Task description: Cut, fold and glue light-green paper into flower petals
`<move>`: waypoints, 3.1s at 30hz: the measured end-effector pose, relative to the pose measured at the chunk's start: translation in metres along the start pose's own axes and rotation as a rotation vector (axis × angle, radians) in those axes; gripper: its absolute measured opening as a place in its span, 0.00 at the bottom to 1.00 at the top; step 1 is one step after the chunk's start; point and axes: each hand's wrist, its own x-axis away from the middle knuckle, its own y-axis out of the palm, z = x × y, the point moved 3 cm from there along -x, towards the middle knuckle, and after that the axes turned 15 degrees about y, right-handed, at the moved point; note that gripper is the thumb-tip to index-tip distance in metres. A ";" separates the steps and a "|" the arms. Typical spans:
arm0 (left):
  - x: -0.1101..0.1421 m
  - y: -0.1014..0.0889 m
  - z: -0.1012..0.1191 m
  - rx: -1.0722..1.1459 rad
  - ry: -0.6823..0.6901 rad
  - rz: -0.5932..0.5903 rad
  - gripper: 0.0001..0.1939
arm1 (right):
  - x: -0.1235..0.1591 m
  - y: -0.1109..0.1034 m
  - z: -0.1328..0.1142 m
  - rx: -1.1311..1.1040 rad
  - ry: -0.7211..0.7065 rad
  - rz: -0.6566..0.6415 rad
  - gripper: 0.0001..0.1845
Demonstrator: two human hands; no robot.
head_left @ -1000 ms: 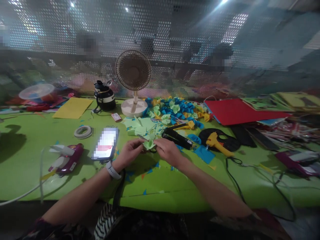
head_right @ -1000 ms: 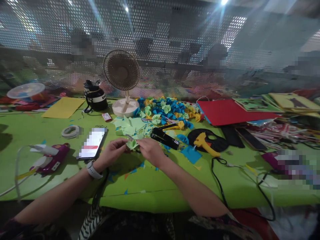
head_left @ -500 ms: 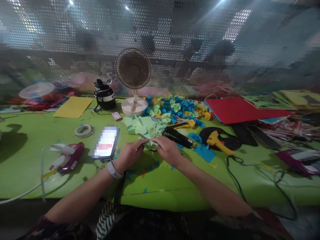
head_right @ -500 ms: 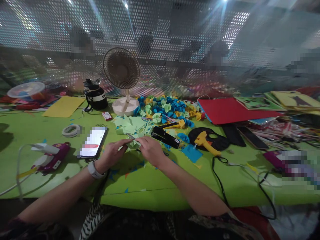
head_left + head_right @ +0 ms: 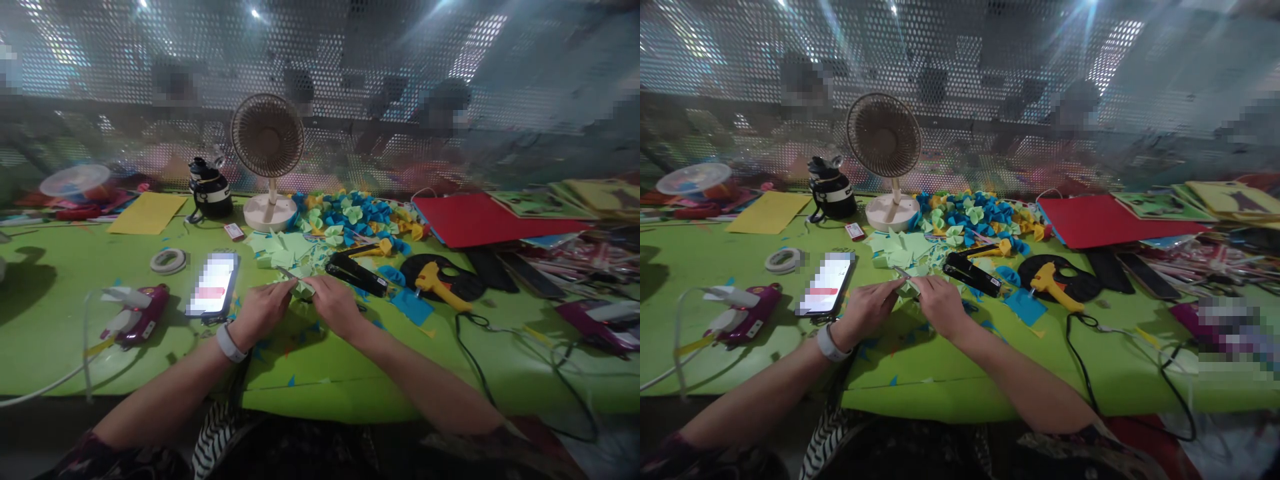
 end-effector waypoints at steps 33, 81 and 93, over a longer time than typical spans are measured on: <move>0.000 0.003 0.003 -0.150 0.008 -0.086 0.12 | 0.000 -0.002 -0.008 0.107 0.132 -0.073 0.10; 0.002 0.020 0.003 1.095 -0.584 0.177 0.25 | -0.003 -0.004 -0.006 -0.333 0.359 -0.363 0.22; -0.002 0.006 -0.007 0.923 -0.617 0.225 0.20 | -0.014 -0.012 0.012 -0.473 0.462 -0.262 0.10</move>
